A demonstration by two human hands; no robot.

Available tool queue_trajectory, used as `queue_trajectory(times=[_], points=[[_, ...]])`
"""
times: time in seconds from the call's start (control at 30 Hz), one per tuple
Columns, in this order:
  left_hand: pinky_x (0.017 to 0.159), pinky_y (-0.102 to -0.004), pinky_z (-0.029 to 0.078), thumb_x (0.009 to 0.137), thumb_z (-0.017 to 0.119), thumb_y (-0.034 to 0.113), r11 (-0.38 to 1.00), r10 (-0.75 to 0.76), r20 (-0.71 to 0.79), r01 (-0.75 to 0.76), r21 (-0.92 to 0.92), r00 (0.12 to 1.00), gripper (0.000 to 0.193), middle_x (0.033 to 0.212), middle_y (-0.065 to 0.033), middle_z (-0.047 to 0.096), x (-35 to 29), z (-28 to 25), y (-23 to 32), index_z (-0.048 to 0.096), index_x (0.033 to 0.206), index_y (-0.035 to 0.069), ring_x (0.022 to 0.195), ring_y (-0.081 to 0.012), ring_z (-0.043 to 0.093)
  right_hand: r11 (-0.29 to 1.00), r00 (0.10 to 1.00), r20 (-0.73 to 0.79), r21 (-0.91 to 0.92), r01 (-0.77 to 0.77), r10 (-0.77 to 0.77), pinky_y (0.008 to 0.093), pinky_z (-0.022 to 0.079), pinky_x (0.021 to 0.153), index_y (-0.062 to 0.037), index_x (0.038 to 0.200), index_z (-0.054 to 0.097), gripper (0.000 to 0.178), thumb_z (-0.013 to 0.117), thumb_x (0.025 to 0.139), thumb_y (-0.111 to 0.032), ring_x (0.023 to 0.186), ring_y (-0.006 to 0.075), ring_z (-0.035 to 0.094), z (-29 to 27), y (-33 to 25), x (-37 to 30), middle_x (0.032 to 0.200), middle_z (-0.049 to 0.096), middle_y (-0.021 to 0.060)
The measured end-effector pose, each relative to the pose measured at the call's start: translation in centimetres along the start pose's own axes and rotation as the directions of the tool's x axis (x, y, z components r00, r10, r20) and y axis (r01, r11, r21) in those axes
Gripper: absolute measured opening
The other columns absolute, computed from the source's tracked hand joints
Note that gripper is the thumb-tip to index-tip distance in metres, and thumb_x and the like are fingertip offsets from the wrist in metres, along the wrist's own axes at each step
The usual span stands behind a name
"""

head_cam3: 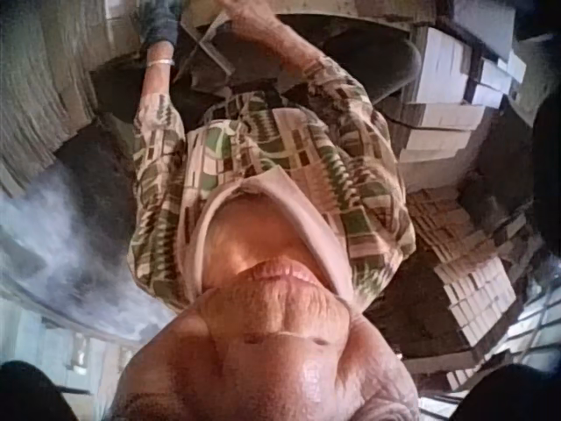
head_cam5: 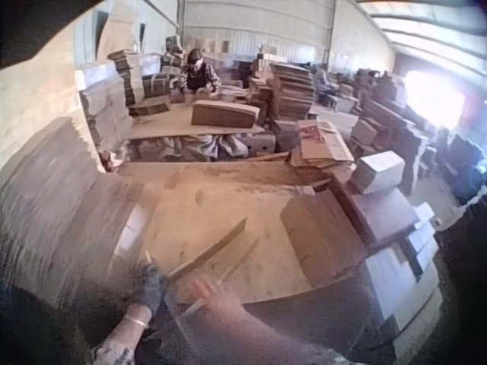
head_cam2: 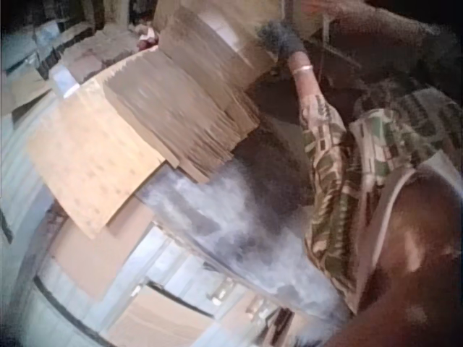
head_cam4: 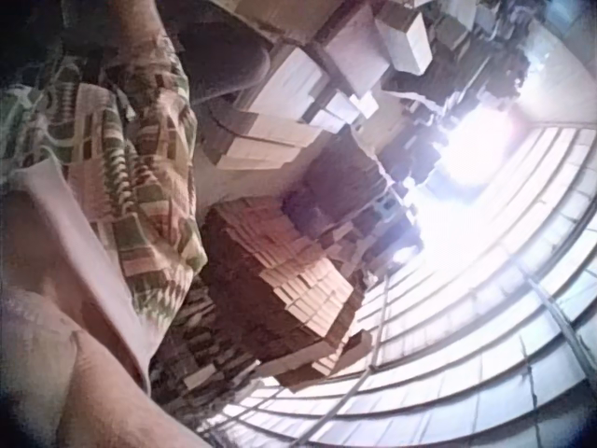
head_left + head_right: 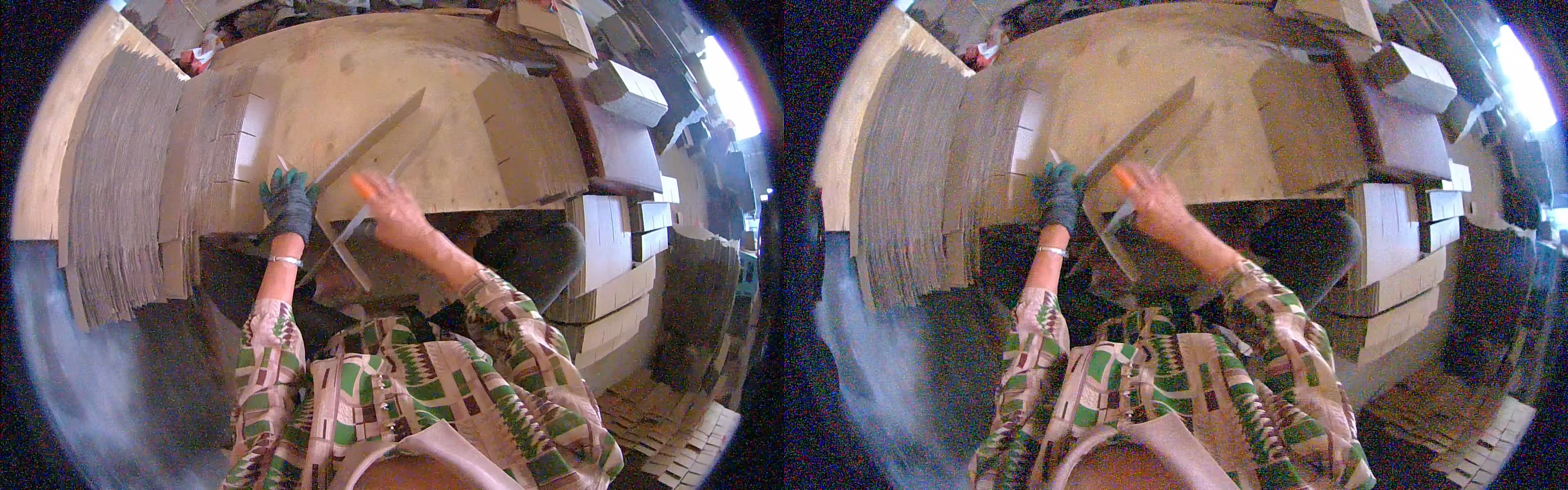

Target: The person uses a knife to cut individual cardboard pieces on a wooden workbench. They repeatedly pick up a piece, cut it, and place it aside, continuing the process throughout the clip.

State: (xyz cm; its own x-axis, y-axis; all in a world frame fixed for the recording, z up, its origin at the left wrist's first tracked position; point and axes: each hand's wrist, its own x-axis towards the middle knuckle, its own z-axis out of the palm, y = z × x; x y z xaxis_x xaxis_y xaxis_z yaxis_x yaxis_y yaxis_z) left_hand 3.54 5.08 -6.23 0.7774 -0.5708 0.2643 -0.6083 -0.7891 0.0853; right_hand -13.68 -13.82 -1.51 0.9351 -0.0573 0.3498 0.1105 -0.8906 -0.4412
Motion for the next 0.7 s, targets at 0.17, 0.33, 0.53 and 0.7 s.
queue_trajectory(times=[0.17, 0.33, 0.53, 0.7], points=[[0.111, -0.0553, 0.033, 0.086, 0.07, 0.043, 0.991, 0.024, -0.12, -0.039, -0.125, 0.992, 0.061, 0.132, -0.0171, 0.06, 0.2, -4.2, 4.9, 0.057, 0.132, 0.007, 0.129, -0.0379, 0.049, 0.699, 0.899, -0.376, -0.581, -0.418, 0.225, 0.0471, 0.046, 0.096, -0.0024, 0.138, 0.05, 0.059, 0.064, 0.081, -0.004, 0.124, 0.037, 0.053, -7.8, 13.8, -2.1, 0.137, 0.054, 0.0192], [0.107, -0.0495, 0.041, 0.089, 0.066, 0.048, 0.944, 0.118, -0.003, -0.113, -0.311, 0.993, 0.067, 0.134, -0.0216, 0.059, 2.1, -4.5, 11.0, 0.054, 0.136, 0.003, 0.125, -0.0417, 0.053, 0.363, 0.647, -0.255, -0.657, -0.661, 0.718, 0.0489, 0.054, 0.085, -0.011, 0.117, 0.062, 0.036, 0.068, 0.083, -0.02, 0.109, 0.0339, 0.065, -16.1, 23.2, -6.0, 0.111, 0.069, 0.013], [0.095, -0.0512, 0.049, 0.089, 0.064, 0.044, 0.942, 0.171, 0.309, -0.064, -0.328, 0.935, 0.05, 0.123, -0.0187, 0.066, 4.0, -1.7, 14.5, 0.064, 0.125, 0.01, 0.114, -0.0368, 0.063, 0.292, 0.386, -0.293, -0.315, -0.903, 0.875, 0.046, 0.053, 0.089, -0.0136, 0.102, 0.074, 0.023, 0.065, 0.082, -0.02, 0.106, 0.0377, 0.066, -19.1, 20.1, -4.3, 0.114, 0.07, 0.0156], [0.092, -0.0501, 0.051, 0.092, 0.056, 0.039, 0.942, 0.198, 0.359, -0.077, -0.325, 0.912, 0.035, 0.112, -0.016, 0.071, 5.2, 2.3, 13.5, 0.072, 0.11, 0.014, 0.106, -0.0358, 0.067, 0.563, 0.698, -0.485, -0.416, -0.714, 0.527, 0.0396, 0.045, 0.104, -0.0128, 0.116, 0.072, 0.039, 0.064, 0.078, -0.008, 0.127, 0.0271, 0.055, -17.1, 20.1, -5.7, 0.142, 0.058, 0.0069]])
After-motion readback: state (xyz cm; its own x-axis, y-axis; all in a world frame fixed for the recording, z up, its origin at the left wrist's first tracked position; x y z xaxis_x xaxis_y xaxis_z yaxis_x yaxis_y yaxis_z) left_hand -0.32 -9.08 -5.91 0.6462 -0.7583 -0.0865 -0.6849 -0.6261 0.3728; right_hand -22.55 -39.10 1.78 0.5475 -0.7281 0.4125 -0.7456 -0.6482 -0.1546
